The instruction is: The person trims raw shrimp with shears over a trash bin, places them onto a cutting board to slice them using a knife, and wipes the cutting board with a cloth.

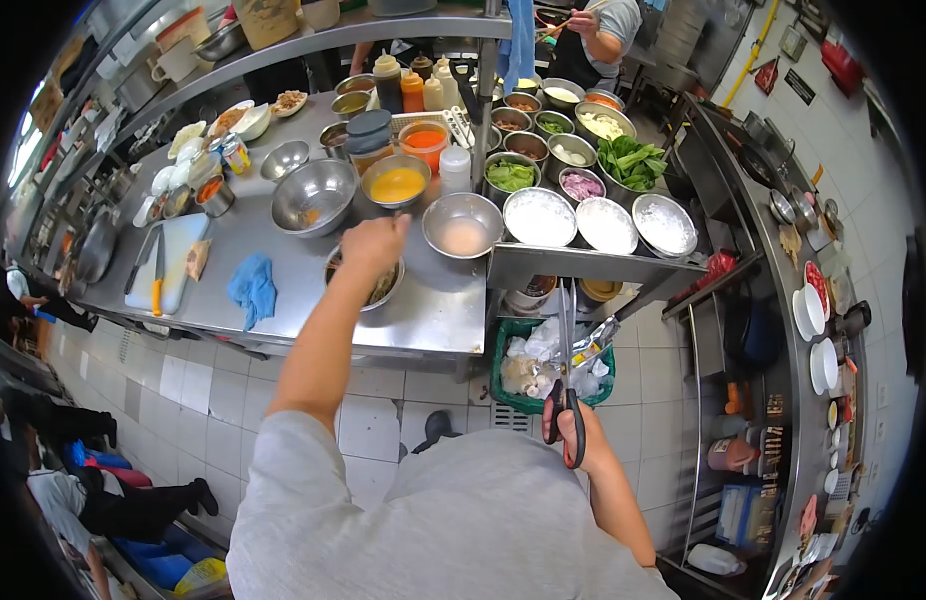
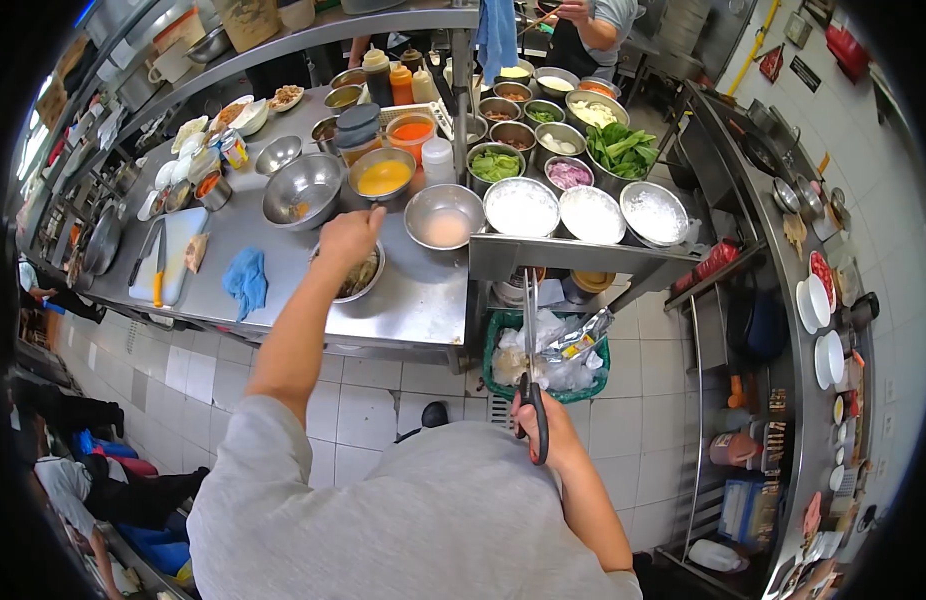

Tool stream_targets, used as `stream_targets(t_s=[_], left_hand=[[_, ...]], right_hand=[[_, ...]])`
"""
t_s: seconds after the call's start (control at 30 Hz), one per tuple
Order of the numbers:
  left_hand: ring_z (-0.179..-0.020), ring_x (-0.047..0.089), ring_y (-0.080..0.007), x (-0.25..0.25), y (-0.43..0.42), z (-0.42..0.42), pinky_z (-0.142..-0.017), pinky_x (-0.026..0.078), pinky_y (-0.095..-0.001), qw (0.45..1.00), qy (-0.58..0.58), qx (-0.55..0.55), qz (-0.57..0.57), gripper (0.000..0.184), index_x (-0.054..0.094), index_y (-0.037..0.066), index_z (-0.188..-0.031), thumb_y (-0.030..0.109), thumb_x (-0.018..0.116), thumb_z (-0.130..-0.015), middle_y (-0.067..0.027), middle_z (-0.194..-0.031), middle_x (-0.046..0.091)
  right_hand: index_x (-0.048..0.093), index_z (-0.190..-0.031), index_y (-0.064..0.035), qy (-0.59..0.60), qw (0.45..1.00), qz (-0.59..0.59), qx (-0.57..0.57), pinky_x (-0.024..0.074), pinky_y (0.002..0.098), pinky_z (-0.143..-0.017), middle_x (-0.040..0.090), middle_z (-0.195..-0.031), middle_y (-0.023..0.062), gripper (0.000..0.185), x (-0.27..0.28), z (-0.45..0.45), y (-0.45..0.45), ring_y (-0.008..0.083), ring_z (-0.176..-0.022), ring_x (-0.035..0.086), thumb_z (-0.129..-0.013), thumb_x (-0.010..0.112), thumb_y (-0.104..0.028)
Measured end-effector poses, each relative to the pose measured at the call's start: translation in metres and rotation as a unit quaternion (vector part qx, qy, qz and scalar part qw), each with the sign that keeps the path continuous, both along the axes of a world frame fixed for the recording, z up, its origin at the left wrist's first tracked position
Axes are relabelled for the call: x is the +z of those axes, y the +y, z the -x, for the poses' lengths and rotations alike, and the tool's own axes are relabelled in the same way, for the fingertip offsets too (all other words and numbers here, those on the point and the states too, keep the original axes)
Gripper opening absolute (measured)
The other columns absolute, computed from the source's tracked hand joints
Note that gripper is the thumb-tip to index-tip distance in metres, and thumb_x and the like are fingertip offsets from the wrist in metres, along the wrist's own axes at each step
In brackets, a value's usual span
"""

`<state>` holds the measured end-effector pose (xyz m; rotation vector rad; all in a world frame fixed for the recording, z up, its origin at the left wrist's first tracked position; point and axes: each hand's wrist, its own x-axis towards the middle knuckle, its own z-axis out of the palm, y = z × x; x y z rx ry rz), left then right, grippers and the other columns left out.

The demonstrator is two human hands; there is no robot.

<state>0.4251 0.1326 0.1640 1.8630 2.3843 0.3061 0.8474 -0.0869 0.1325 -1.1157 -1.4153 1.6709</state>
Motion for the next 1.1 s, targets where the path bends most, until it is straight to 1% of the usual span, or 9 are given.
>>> stream_targets(t_s=[0.23,0.4,0.6,0.67,0.73,0.93,1.0,1.03,1.1], left_hand=[[-0.115,0.07,-0.0412,-0.044,0.019,0.07,-0.099,0.054,-0.0534,0.993,0.024,0.045,0.104,0.058,0.076,0.003,-0.115,0.051,0.045,-0.108,-0.0227,-0.12,0.074],[-0.115,0.069,-0.0424,-0.058,0.019,0.082,-0.101,0.054,-0.0497,0.999,0.02,-0.034,-0.02,0.038,0.075,0.001,-0.115,0.034,0.059,-0.102,-0.0244,-0.116,0.074],[-0.117,0.068,-0.0429,-0.08,0.008,0.03,-0.102,0.054,-0.048,0.986,-0.017,-0.022,0.167,0.041,0.071,-0.008,-0.116,0.026,0.059,-0.096,-0.0337,-0.123,0.069],[-0.118,0.067,-0.0434,-0.15,0.03,0.048,-0.103,0.053,-0.0477,0.993,-0.027,-0.004,0.112,0.042,0.071,-0.01,-0.114,0.026,0.06,-0.095,-0.0344,-0.123,0.068],[-0.12,0.067,-0.0439,-0.152,0.031,0.045,-0.104,0.053,-0.0473,0.998,-0.039,0.014,0.055,0.043,0.071,-0.012,-0.113,0.026,0.06,-0.095,-0.0352,-0.124,0.068],[-0.118,0.07,-0.0399,-0.106,0.009,0.055,-0.101,0.054,-0.0423,0.957,-0.274,0.082,0.045,0.057,0.062,-0.009,-0.136,0.025,0.067,-0.091,-0.0264,-0.132,0.07],[-0.092,0.071,-0.0222,-0.1,0.001,0.068,-0.074,0.057,-0.0375,0.9,-0.43,0.07,-0.025,0.058,0.055,0.011,-0.151,0.015,0.059,-0.094,-0.0101,-0.118,0.072],[-0.092,0.071,-0.0222,-0.086,-0.007,0.067,-0.074,0.057,-0.0375,0.901,-0.429,0.067,-0.023,0.058,0.055,0.011,-0.151,0.015,0.059,-0.094,-0.0101,-0.118,0.072],[-0.088,0.067,-0.0186,-0.039,-0.03,0.061,-0.078,0.056,-0.0358,0.754,-0.655,0.056,-0.001,0.066,0.051,0.009,-0.155,0.001,0.058,-0.089,-0.0094,-0.121,0.069]], right_hand=[[0.059,-0.098,-0.004,-0.026,0.999,-0.016,-0.039,0.0458,0.0286,-0.063,0.056,-0.076,0.0013,0.063,0.004,-0.003,0.003,0.0128,-0.07,0.058,-0.1,0.06,-0.067],[0.058,-0.097,-0.0042,-0.02,0.998,-0.018,-0.054,0.0456,0.0289,-0.06,0.055,-0.076,0.0014,0.061,-0.012,-0.007,0.004,0.0129,-0.068,0.057,-0.101,0.061,-0.065],[0.058,-0.098,-0.0056,-0.028,0.997,0.009,-0.069,0.0457,0.0288,-0.06,0.056,-0.078,0.0018,0.062,-0.017,-0.006,0.005,0.0126,-0.069,0.058,-0.1,0.06,-0.068],[0.059,-0.099,-0.0059,-0.051,0.996,0.02,-0.065,0.0451,0.0282,-0.059,0.058,-0.079,0.0022,0.066,-0.014,-0.005,0.006,0.013,-0.069,0.06,-0.098,0.058,-0.072],[0.059,-0.097,-0.0056,-0.068,0.995,0.044,-0.051,0.0455,0.0285,-0.058,0.058,-0.079,0.0025,0.066,-0.012,-0.005,0.006,0.0132,-0.068,0.06,-0.097,0.06,-0.072],[0.06,-0.097,-0.0056,-0.065,0.994,0.063,-0.055,0.0461,0.0282,-0.056,0.059,-0.078,0.003,0.064,-0.01,-0.013,0.006,0.0131,-0.068,0.06,-0.098,0.061,-0.07],[0.06,-0.098,-0.0057,-0.067,0.993,0.075,-0.056,0.0463,0.0281,-0.056,0.059,-0.078,0.0031,0.064,-0.007,-0.017,0.006,0.0132,-0.067,0.061,-0.098,0.061,-0.069],[0.06,-0.098,-0.0056,-0.063,0.993,0.075,-0.067,0.0464,0.0278,-0.056,0.059,-0.078,0.0033,0.063,-0.009,-0.019,0.005,0.0134,-0.067,0.061,-0.098,0.061,-0.069],[0.06,-0.099,-0.0054,-0.059,0.992,0.074,-0.078,0.0465,0.0275,-0.056,0.059,-0.078,0.0034,0.063,-0.015,-0.024,0.005,0.0136,-0.066,0.061,-0.099,0.06,-0.069]])
